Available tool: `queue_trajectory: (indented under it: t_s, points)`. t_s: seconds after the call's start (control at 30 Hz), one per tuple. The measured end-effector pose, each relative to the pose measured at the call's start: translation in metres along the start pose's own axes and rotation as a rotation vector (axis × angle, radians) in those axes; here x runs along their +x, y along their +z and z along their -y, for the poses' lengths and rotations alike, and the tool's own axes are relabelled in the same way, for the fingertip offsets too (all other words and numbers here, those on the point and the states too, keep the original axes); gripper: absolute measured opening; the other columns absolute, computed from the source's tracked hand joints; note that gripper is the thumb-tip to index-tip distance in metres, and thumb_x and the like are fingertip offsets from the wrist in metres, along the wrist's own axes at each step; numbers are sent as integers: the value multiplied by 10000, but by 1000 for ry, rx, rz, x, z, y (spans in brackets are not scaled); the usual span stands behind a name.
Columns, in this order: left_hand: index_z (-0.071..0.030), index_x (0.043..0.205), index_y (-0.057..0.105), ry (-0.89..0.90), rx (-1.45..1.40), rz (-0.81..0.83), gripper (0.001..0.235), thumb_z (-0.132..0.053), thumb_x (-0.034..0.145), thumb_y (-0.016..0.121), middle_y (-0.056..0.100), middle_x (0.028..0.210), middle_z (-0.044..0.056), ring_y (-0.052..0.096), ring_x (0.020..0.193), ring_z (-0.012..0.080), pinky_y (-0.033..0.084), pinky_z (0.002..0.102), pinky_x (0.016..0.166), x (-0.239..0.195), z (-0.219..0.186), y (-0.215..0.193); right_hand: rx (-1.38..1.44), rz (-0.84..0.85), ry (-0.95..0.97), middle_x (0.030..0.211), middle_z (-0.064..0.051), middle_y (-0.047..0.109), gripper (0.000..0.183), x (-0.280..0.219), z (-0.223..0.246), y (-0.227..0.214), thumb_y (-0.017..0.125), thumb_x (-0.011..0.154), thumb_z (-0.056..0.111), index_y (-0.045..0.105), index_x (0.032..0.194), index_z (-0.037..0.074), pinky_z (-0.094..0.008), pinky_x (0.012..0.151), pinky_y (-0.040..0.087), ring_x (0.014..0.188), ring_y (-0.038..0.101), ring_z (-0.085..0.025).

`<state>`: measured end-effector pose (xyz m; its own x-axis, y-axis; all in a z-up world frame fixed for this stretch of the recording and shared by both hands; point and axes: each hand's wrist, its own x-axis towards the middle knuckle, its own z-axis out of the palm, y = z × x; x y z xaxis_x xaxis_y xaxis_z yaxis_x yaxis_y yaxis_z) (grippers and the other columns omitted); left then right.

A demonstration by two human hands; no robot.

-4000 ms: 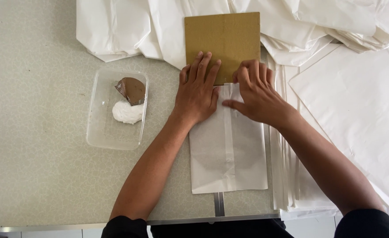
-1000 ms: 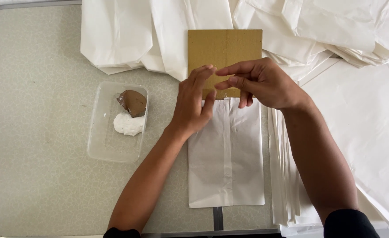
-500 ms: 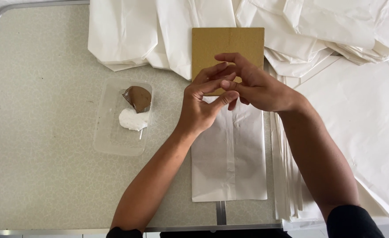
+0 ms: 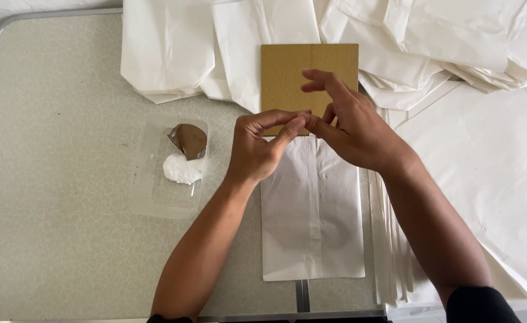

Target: Manually folding and gluing paper to create a paper bag using a cardboard template.

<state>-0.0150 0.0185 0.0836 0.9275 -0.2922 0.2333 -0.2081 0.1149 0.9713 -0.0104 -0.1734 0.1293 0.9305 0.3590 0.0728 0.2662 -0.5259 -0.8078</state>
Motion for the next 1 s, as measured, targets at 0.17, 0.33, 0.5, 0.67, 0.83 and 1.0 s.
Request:
queue_trajectory:
  t_s: [0.17,0.33,0.5,0.67,0.83,1.0]
  points:
    - [-119,998,759,-85,-132,-20,198,-234,1029,601,775,1040,68,726,1071,185,567,385,998,5,2,5,-109,2,17,1331,-227,597,635,-2,16,-4,680,971,243,394,1502,43,-345,555,549,640,699,-248]
    - [-55,1149,709,-94,-342,64,201,-183,1013,634,772,1002,128,768,1019,265,643,447,1005,5,12,6,-187,4,83,1378,-160,594,683,-4,19,-9,679,942,337,370,1487,65,-351,652,564,744,696,-215]
    - [-105,1019,764,-197,-218,80,222,-247,1028,594,776,1000,44,711,1003,165,575,329,980,3,18,9,-221,39,80,1387,-156,564,637,-6,20,-14,657,959,324,398,1487,82,-374,699,575,801,732,-220]
    - [-137,1031,765,-119,-16,-26,115,-198,966,692,731,1056,31,689,967,123,556,286,846,6,36,1,-230,85,73,1253,-106,674,525,-4,6,-37,742,891,306,546,1331,94,-358,700,587,846,739,-213]
    - [-120,901,810,-71,139,-195,86,-150,833,854,637,943,13,605,845,69,478,176,664,3,49,-1,-213,136,284,796,25,735,81,-2,-14,-53,783,903,221,772,871,147,-276,635,459,729,612,-105]
    - [-60,931,791,14,293,-263,201,-250,865,801,692,996,18,702,1006,157,623,266,877,6,60,-6,-332,55,416,795,-53,696,372,6,-44,-57,748,937,436,746,798,91,-339,713,450,769,606,-182]
